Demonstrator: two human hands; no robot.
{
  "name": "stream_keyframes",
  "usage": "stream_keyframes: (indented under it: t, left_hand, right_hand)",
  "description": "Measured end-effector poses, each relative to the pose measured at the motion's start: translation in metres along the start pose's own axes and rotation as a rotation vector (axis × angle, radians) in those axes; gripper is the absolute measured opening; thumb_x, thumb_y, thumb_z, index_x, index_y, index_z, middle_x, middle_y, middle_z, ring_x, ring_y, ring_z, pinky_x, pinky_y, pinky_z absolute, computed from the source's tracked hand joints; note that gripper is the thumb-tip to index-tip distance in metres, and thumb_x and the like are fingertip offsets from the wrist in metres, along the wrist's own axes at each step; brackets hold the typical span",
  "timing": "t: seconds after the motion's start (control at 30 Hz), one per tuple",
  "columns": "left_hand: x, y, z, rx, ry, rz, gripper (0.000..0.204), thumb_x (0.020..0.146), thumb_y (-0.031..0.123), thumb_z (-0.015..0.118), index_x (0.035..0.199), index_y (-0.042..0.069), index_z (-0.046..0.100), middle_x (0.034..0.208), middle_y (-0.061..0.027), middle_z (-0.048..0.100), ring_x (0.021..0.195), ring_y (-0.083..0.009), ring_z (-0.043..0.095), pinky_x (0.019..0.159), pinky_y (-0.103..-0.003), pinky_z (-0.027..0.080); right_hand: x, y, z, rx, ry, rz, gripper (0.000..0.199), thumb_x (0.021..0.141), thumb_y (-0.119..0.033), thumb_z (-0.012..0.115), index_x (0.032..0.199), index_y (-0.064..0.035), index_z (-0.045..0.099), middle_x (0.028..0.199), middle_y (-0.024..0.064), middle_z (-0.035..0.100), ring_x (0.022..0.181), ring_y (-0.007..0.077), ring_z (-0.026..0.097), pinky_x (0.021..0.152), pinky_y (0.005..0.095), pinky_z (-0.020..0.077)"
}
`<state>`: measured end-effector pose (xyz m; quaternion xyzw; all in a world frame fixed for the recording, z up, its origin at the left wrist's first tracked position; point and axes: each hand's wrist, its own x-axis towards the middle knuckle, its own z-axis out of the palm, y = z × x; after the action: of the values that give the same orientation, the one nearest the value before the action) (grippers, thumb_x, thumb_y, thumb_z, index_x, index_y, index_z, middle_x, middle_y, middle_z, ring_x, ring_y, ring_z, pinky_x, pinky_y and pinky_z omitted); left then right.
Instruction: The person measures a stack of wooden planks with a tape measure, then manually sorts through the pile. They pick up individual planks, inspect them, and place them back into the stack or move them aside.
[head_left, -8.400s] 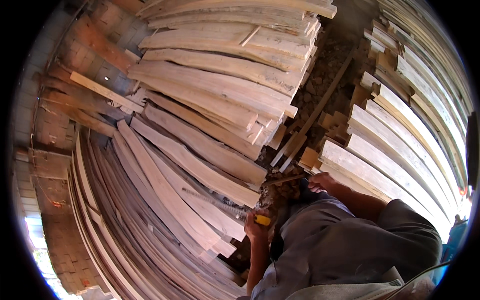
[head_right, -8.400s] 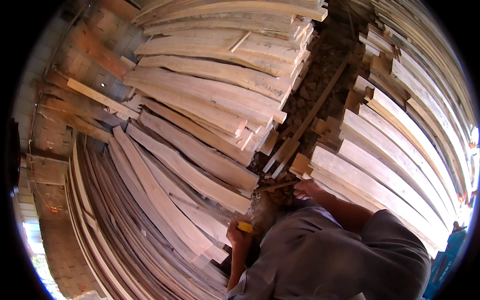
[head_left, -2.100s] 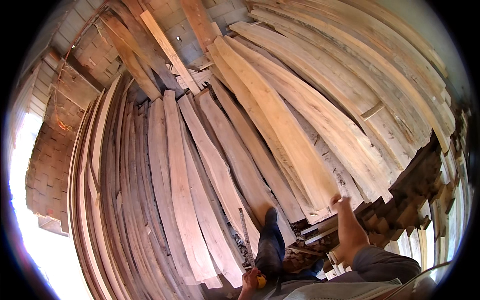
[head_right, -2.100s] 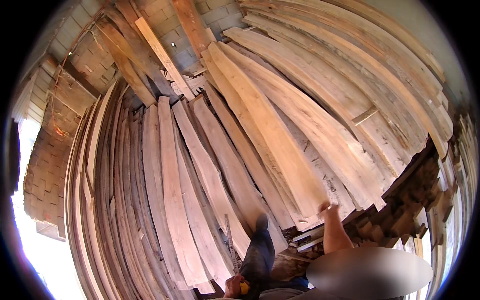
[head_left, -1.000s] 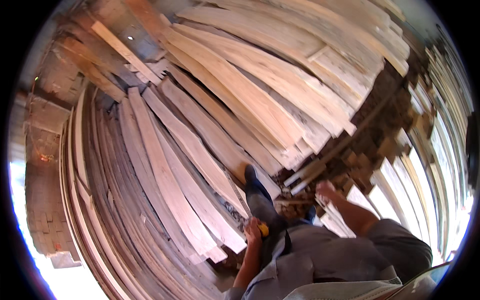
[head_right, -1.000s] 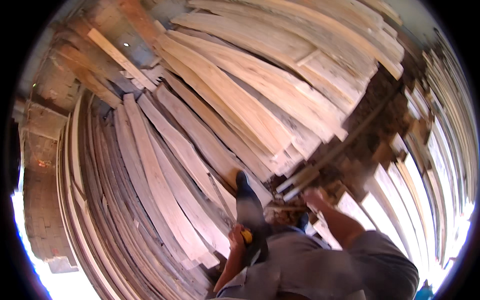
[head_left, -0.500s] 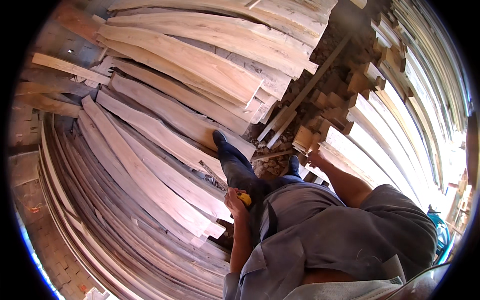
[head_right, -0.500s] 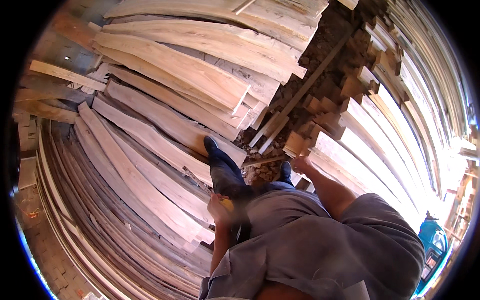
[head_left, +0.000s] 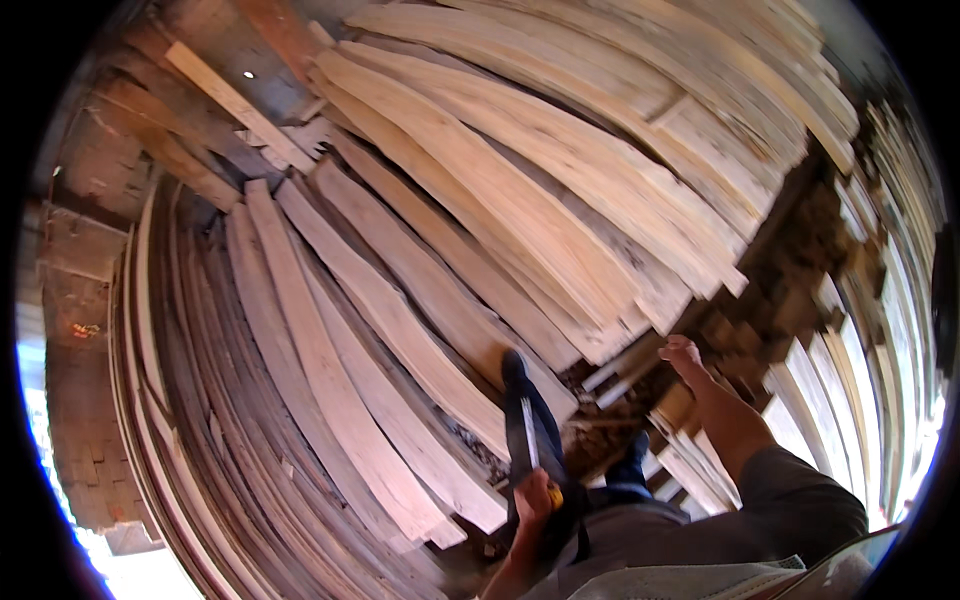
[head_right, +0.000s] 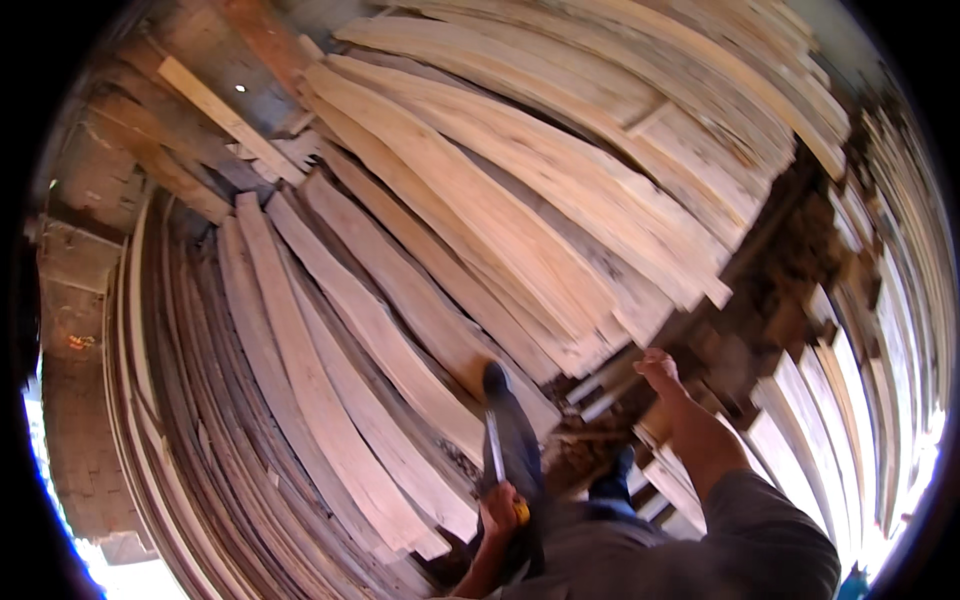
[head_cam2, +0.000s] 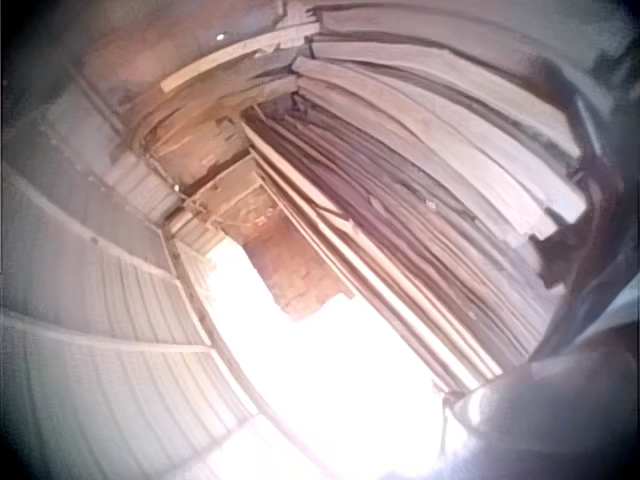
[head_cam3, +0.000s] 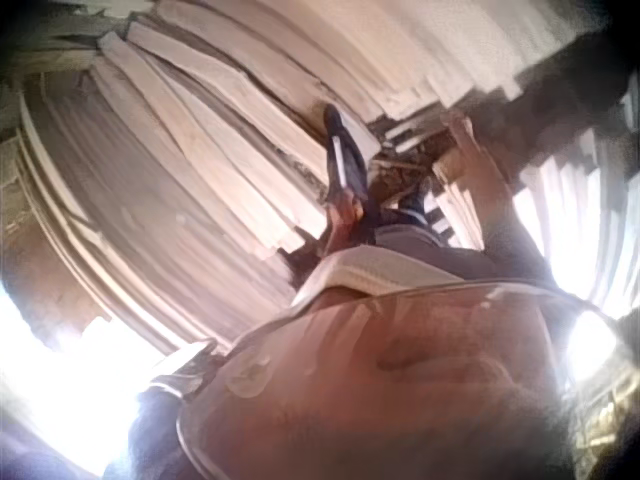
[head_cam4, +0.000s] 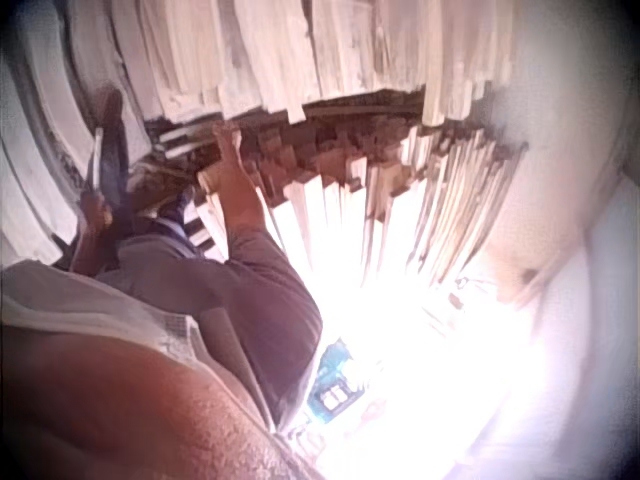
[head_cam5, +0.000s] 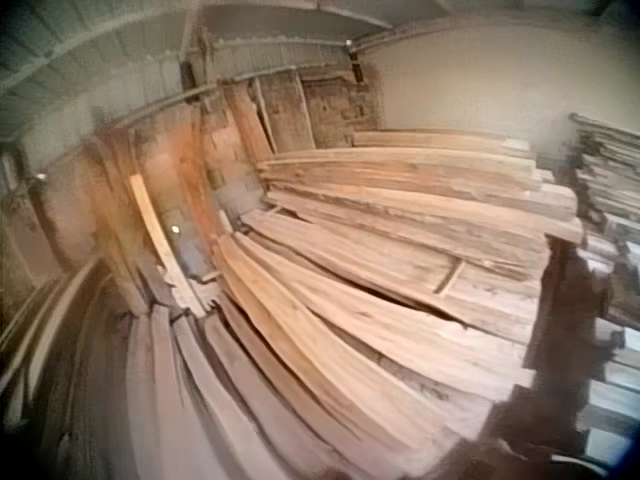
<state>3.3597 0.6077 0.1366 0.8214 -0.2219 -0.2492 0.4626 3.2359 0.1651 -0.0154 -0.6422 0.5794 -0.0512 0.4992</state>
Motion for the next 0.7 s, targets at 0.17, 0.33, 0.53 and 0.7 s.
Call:
stream_keyframes:
  t: [0.17,0.33,0.53,0.7]
  left_hand:
    - [0.011,-0.022,-0.015,-0.372,0.035,-0.547,0.041,0.094,0.033,0.050,0.075,-0.002,0.062,0.070,-0.0108,0.065,0.065,-0.0169,0.061,0.061,-0.031,0.047]
    - [0.000,-0.047,-0.032,-0.387,0.114,-0.720,0.045,0.096,0.037,0.050,0.086,-0.004,0.065,0.074,-0.0108,0.066,0.069,-0.0172,0.063,0.065,-0.028,0.047]
    - [0.018,-0.045,-0.047,-0.591,0.048,-0.851,0.043,0.096,0.036,0.053,0.090,-0.005,0.064,0.074,-0.0104,0.066,0.068,-0.0159,0.062,0.065,-0.027,0.048]
    - [0.004,-0.062,-0.033,-0.517,0.085,-0.736,0.043,0.097,0.038,0.053,0.091,-0.004,0.065,0.073,-0.0093,0.066,0.067,-0.0145,0.062,0.063,-0.027,0.048]
  right_hand:
    - [0.128,-0.053,0.030,-0.151,0.094,-0.264,0.083,0.067,-0.023,0.082,0.136,0.0021,0.044,0.135,0.0213,0.051,0.128,0.0304,0.046,0.107,0.0396,0.0356]
    - [0.144,-0.153,0.080,-0.339,-0.138,-0.221,0.079,0.060,-0.027,0.082,0.127,0.0020,0.053,0.120,0.0230,0.060,0.113,0.0326,0.057,0.096,0.0390,0.0443]
    - [0.173,-0.157,0.082,-0.306,-0.245,-0.135,0.064,0.055,-0.027,0.083,0.107,0.0050,0.064,0.098,0.0219,0.068,0.095,0.0304,0.065,0.081,0.0364,0.0486]
    - [0.134,-0.163,0.105,-0.339,-0.321,-0.171,0.055,0.047,-0.029,0.088,0.087,0.0035,0.068,0.080,0.0167,0.066,0.077,0.0278,0.063,0.068,0.0394,0.0462]
